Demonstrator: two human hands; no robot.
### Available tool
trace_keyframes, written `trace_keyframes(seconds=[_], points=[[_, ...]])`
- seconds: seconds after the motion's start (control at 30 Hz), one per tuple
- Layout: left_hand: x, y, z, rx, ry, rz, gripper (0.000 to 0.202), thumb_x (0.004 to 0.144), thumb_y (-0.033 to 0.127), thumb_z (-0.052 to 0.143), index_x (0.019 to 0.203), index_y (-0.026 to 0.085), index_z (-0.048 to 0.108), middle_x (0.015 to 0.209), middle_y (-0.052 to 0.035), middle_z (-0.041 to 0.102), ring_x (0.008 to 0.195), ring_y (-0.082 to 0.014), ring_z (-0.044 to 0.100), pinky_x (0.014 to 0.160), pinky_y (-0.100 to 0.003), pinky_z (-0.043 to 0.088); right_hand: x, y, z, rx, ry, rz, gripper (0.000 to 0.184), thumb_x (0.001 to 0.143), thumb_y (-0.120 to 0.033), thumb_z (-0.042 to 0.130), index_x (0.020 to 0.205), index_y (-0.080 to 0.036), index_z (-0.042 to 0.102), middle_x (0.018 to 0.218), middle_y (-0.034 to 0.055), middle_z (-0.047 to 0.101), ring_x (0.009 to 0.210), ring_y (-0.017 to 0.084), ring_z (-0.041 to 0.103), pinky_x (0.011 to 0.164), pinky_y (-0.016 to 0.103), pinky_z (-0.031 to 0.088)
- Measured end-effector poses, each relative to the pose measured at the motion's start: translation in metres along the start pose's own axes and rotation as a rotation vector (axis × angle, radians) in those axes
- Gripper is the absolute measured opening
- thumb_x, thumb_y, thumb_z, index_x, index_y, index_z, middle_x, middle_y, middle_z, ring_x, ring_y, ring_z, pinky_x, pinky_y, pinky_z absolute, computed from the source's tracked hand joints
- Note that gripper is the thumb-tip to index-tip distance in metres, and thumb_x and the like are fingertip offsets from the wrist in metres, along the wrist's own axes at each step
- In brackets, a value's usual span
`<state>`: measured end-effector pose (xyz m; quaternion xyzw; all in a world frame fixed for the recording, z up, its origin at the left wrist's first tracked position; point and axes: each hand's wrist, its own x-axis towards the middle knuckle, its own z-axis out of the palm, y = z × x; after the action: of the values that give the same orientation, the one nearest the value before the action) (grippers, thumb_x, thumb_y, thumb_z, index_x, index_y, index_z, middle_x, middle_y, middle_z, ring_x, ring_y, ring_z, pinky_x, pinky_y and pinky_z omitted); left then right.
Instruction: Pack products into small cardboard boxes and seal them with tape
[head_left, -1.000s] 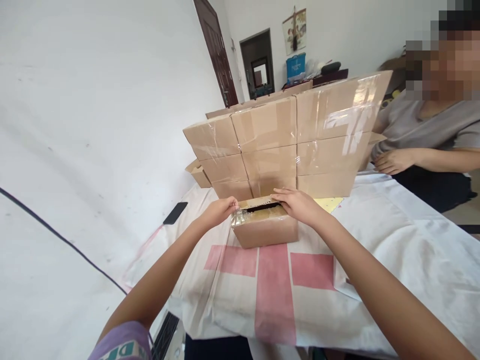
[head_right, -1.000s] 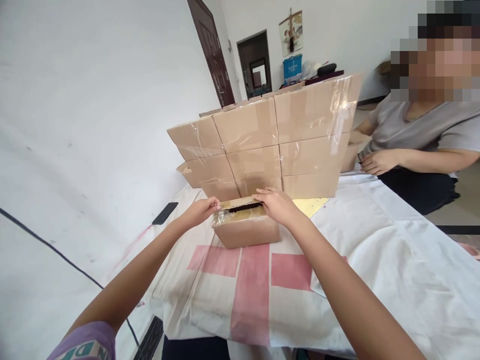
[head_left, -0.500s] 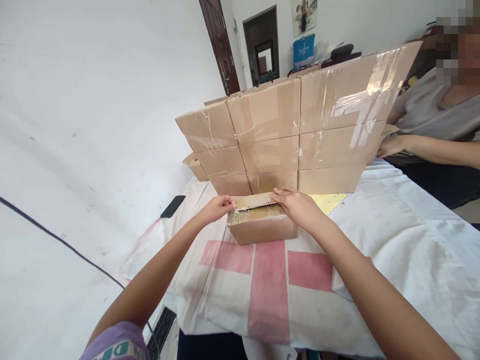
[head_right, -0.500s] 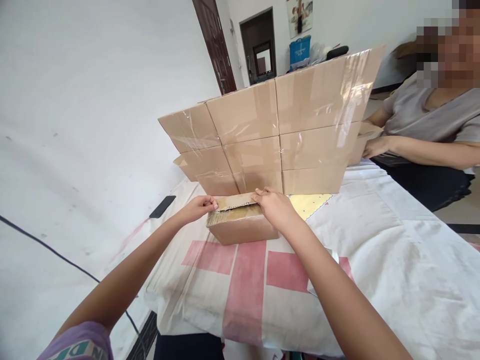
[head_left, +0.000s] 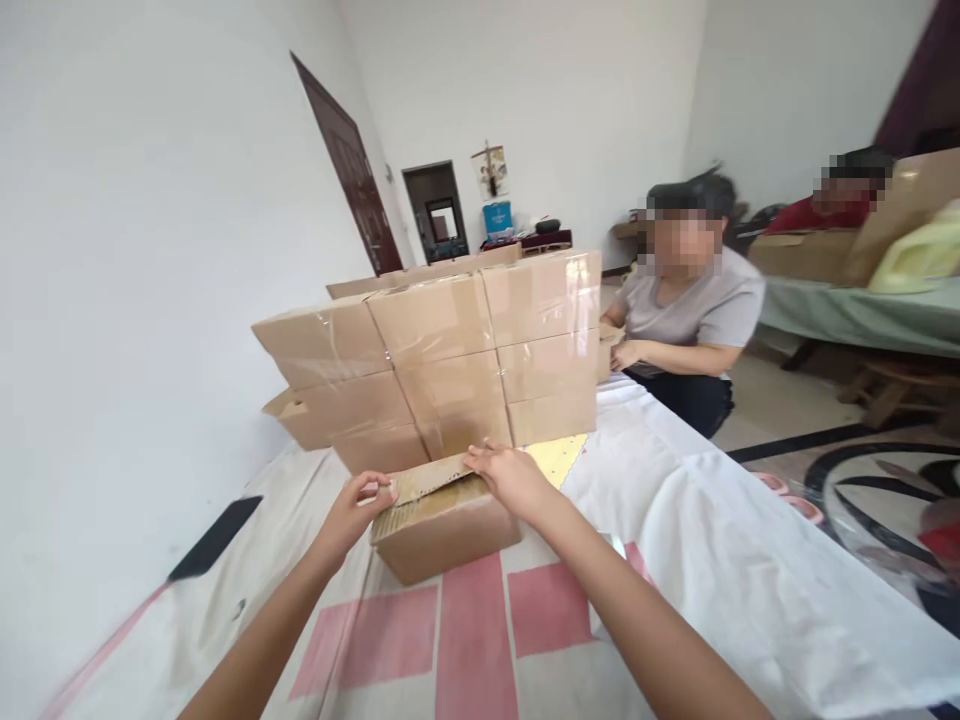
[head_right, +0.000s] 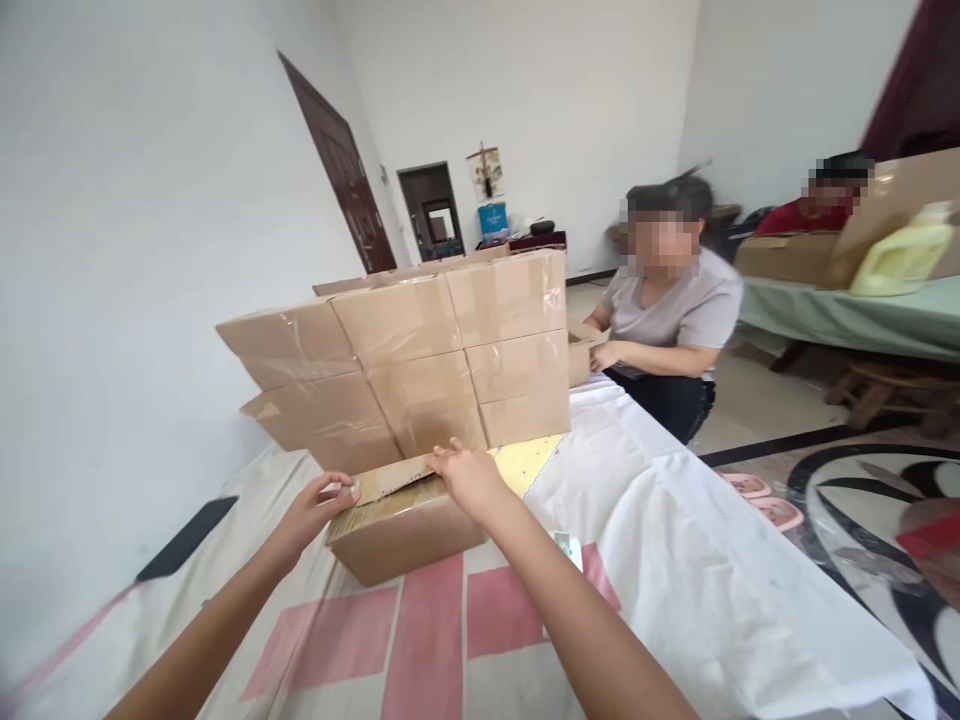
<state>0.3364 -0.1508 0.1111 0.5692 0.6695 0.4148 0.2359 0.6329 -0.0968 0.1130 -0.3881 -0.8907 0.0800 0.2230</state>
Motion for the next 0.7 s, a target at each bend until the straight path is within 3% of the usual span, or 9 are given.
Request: trace_keyframes(seconds=[0.13, 0.27, 0.33, 0.43, 0.6, 0.7], points=[[0.005, -0.007, 0.009, -0.225, -0.091, -0.082, 0.063, 0.064, 0.059, 0.080, 0.116, 0.027, 0.067, 0.126, -0.0067, 0.071, 0.117, -0.0294, 0.066, 0.089, -0.034, 0.056, -0.003, -0.002, 0.003, 0.098, 0.074, 0.022, 0.041, 0.102, -0.019, 0.042, 0.130, -0.028, 0.070, 0.143, 0.0050, 0.061, 0.142, 0.028, 0.049, 0.114, 0.049, 0.044], [0.007, -0.008, 0.014, -0.337, -0.151, -0.136, 0.066, 0.066, 0.054, 0.081, 0.122, 0.025, 0.064, 0.133, -0.0087, 0.068, 0.126, -0.0306, 0.063, 0.091, -0.034, 0.057, -0.009, -0.002, 0.009, 0.271, 0.136, 0.073, 0.037, 0.101, -0.021, 0.046, 0.124, -0.029, 0.073, 0.142, 0.0065, 0.063, 0.145, 0.029, 0.044, 0.120, 0.059, 0.031], [0.009, -0.008, 0.016, -0.363, -0.152, -0.126, 0.065, 0.065, 0.051, 0.082, 0.121, 0.024, 0.065, 0.138, -0.0094, 0.066, 0.130, -0.0312, 0.060, 0.096, -0.035, 0.056, -0.019, 0.000, 0.011, 0.451, 0.154, 0.107, 0.030, 0.097, -0.023, 0.053, 0.117, -0.025, 0.075, 0.150, 0.0103, 0.056, 0.146, 0.027, 0.043, 0.122, 0.052, 0.029], [0.011, -0.007, 0.019, -0.387, -0.155, -0.131, 0.065, 0.063, 0.050, 0.084, 0.119, 0.024, 0.067, 0.142, -0.0104, 0.063, 0.133, -0.0326, 0.058, 0.099, -0.036, 0.055, -0.044, 0.002, 0.011, 0.723, 0.120, 0.209, 0.024, 0.093, -0.035, 0.063, 0.111, -0.023, 0.072, 0.167, 0.0124, 0.028, 0.152, 0.027, 0.032, 0.115, 0.044, 0.039], [0.016, -0.003, 0.021, -0.403, -0.234, -0.137, 0.069, 0.059, 0.052, 0.088, 0.120, 0.025, 0.068, 0.139, -0.0102, 0.065, 0.124, -0.0321, 0.064, 0.094, -0.036, 0.057, -0.085, 0.001, 0.013, 0.799, 0.037, 0.175, 0.054, 0.076, -0.037, 0.081, 0.123, -0.028, 0.057, 0.172, 0.0091, -0.003, 0.156, 0.029, 0.020, 0.117, 0.043, 0.034], [0.016, 0.001, 0.020, -0.401, -0.252, -0.147, 0.073, 0.056, 0.055, 0.090, 0.120, 0.024, 0.070, 0.134, -0.0120, 0.068, 0.118, -0.0320, 0.067, 0.094, -0.037, 0.057, -0.086, 0.006, 0.019, 0.756, 0.078, 0.164, 0.087, 0.069, -0.034, 0.085, 0.143, -0.026, 0.042, 0.170, 0.0135, -0.005, 0.157, 0.031, 0.013, 0.121, 0.045, 0.028]])
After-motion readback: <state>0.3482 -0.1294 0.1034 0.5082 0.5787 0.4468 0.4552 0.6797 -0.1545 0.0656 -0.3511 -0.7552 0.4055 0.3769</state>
